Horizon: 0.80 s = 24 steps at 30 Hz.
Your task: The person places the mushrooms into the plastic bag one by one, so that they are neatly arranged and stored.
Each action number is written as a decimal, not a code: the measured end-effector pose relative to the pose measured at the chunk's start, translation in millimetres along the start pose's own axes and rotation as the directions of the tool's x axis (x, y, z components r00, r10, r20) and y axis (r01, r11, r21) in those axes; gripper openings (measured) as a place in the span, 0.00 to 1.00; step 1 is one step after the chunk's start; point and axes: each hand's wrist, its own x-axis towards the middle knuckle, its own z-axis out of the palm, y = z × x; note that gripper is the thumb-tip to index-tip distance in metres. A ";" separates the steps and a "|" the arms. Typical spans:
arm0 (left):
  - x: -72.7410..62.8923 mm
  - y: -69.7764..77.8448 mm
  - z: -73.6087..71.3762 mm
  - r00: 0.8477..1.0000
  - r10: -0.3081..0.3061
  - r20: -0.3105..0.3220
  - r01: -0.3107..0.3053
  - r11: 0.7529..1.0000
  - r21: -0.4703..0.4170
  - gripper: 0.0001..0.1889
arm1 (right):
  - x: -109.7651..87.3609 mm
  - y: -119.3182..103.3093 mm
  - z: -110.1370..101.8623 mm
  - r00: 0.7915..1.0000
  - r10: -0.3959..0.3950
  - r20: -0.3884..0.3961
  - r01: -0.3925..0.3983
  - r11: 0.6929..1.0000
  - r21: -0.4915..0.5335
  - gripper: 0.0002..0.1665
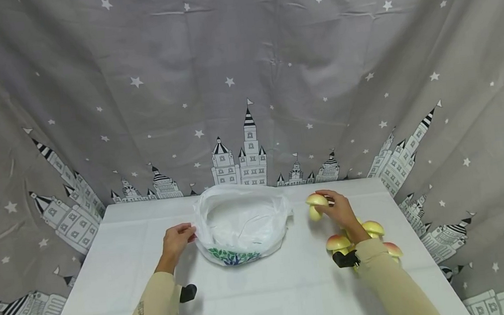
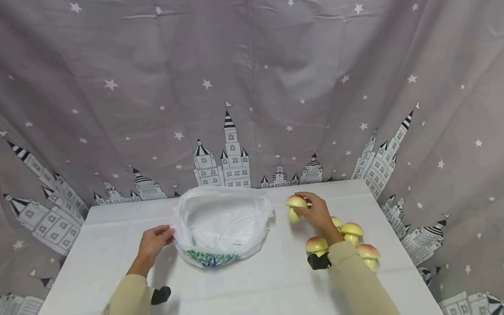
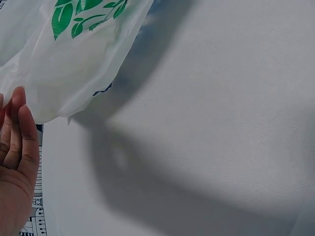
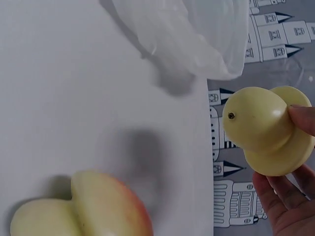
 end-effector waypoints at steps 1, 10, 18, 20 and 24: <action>-1.5 1.4 -0.2 1.000 -0.002 -0.001 0.002 1.000 0.002 0.20 | 0.5 -1.3 2.7 1.000 -0.004 -0.003 0.004 1.000 0.009 0.28; -2.4 3.8 -2.7 1.000 -0.003 0.004 0.003 1.000 0.005 0.20 | 10.1 -13.7 25.0 0.998 -0.061 -0.014 0.062 0.997 0.042 0.27; 0.8 3.8 -2.8 0.999 -0.035 -0.008 0.035 0.999 0.015 0.20 | 17.8 -25.0 45.6 0.998 -0.054 0.008 0.054 0.997 0.060 0.27; -0.1 4.6 -2.8 0.999 -0.037 -0.010 0.037 0.999 0.010 0.20 | 18.6 -27.7 50.7 0.999 -0.048 0.010 0.047 0.997 0.067 0.27; -1.5 4.6 -3.0 0.999 -0.032 -0.002 0.032 0.999 0.002 0.20 | 19.8 -32.1 60.9 0.999 -0.038 0.017 0.037 0.996 0.077 0.27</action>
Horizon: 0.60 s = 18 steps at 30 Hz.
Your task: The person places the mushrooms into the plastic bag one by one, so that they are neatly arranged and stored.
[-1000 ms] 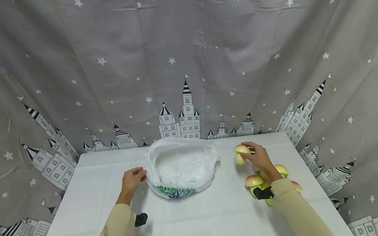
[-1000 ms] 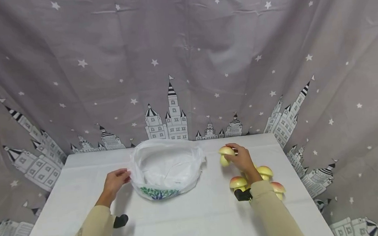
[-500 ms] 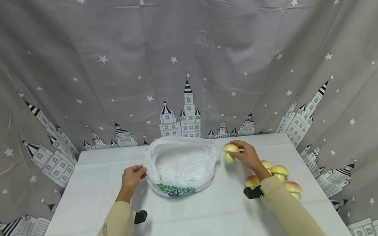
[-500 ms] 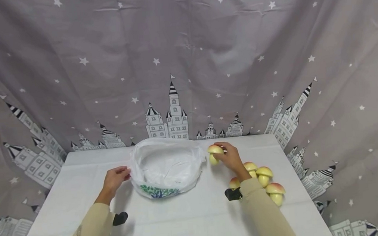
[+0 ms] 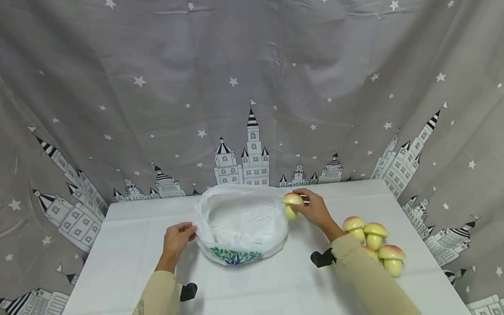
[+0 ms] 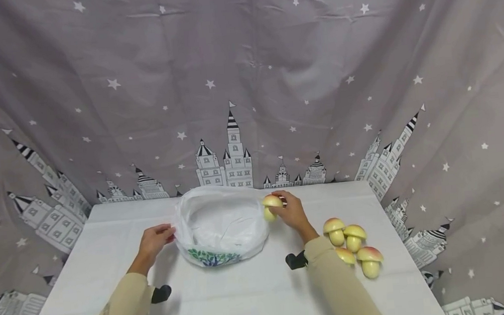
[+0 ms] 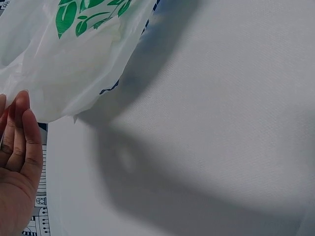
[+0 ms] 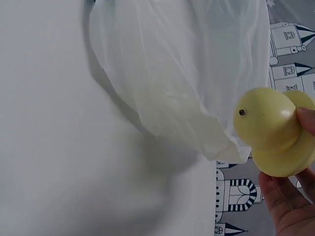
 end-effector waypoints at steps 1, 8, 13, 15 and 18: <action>0.2 -0.7 0.3 1.000 -0.003 -0.004 0.003 1.000 0.000 0.20 | 0.2 -0.2 2.5 1.000 0.002 0.001 -0.002 1.000 0.000 0.27; -1.5 -2.2 1.8 1.000 0.013 -0.009 -0.013 1.000 0.011 0.19 | 3.0 0.3 18.1 0.999 0.034 -0.006 -0.034 0.999 0.018 0.27; -1.6 -0.4 1.4 0.999 0.034 0.009 -0.034 0.999 0.008 0.20 | 5.0 -1.9 27.9 0.999 0.029 -0.017 -0.029 0.999 0.026 0.27; -0.7 -0.2 2.1 0.999 0.033 0.010 -0.033 0.999 0.000 0.20 | 6.0 -2.4 31.3 1.000 0.023 -0.017 -0.023 0.999 0.028 0.26; 0.2 0.4 3.4 1.000 0.027 0.008 -0.027 1.000 -0.015 0.19 | 7.7 -2.9 36.0 1.000 0.020 -0.007 -0.020 0.999 0.031 0.26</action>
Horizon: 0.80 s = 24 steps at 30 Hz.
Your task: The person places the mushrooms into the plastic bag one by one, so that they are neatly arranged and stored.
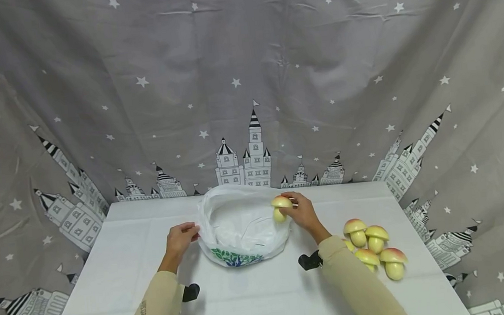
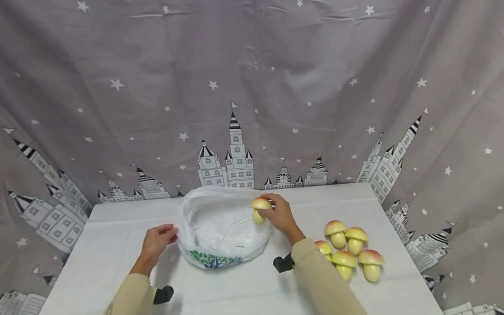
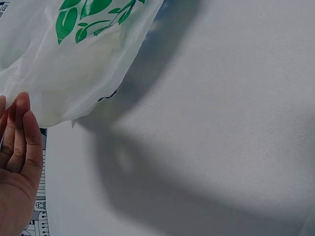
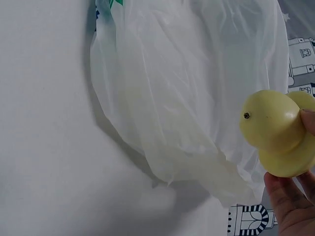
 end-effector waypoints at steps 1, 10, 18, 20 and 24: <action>0.1 0.1 0.4 1.000 -0.001 0.000 0.001 1.000 -0.002 0.19 | 0.3 0.0 1.4 1.000 0.000 0.004 0.000 1.000 0.003 0.26; 12.9 -10.7 4.4 1.000 -0.001 -0.020 0.001 1.000 -0.031 0.20 | 6.5 -7.8 12.4 1.000 -0.004 0.019 0.003 0.999 0.032 0.27; 16.6 -13.6 1.6 0.999 -0.018 -0.030 0.017 1.000 -0.011 0.21 | 11.7 -14.6 25.8 0.999 -0.008 0.034 0.006 0.999 0.036 0.27; 11.3 -7.7 -0.3 0.999 -0.022 -0.023 0.023 1.000 0.003 0.21 | 10.5 -14.4 29.7 0.999 -0.006 0.038 0.005 1.000 0.030 0.27; 10.4 -9.7 -1.0 1.000 -0.021 -0.023 0.021 1.000 -0.002 0.21 | 8.2 -12.8 36.7 1.000 -0.002 0.030 0.001 1.000 0.023 0.27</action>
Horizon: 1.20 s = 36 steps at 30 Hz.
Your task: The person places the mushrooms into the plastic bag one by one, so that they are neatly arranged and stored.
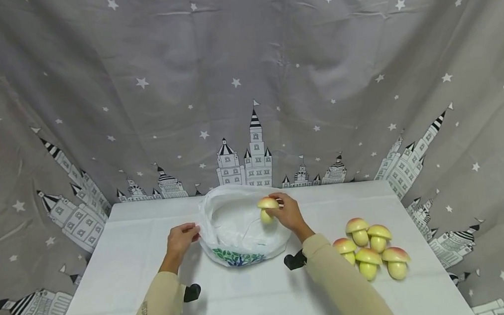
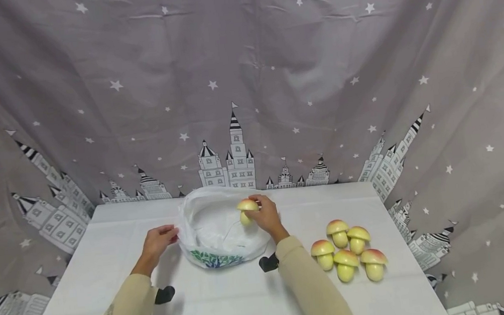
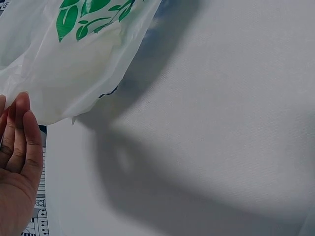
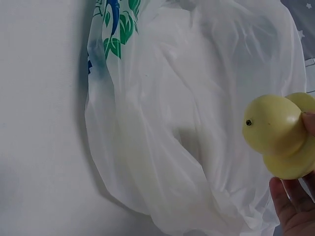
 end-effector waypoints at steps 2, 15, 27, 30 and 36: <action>-1.3 0.8 -0.6 1.000 -0.009 0.006 0.009 1.000 0.000 0.21 | -0.4 0.3 2.7 1.000 0.000 -0.006 0.000 1.000 0.001 0.27; -11.6 9.6 -2.0 1.000 0.004 0.009 -0.004 1.000 -0.005 0.19 | 2.8 -1.5 20.1 1.000 0.022 0.023 -0.022 0.999 0.034 0.26; -11.4 10.0 -3.1 1.000 0.020 0.018 -0.019 1.000 -0.014 0.19 | 2.5 -7.9 42.5 0.997 0.036 0.075 -0.039 0.999 0.033 0.25; -10.9 9.1 -3.5 1.000 0.017 0.015 -0.017 1.000 -0.008 0.19 | 1.1 -9.2 49.6 0.995 0.031 0.090 -0.033 0.999 0.024 0.25; -10.2 7.9 -2.9 1.000 0.013 0.010 -0.013 1.000 -0.015 0.19 | -4.6 -11.6 64.4 0.993 0.019 0.118 -0.019 1.000 0.002 0.25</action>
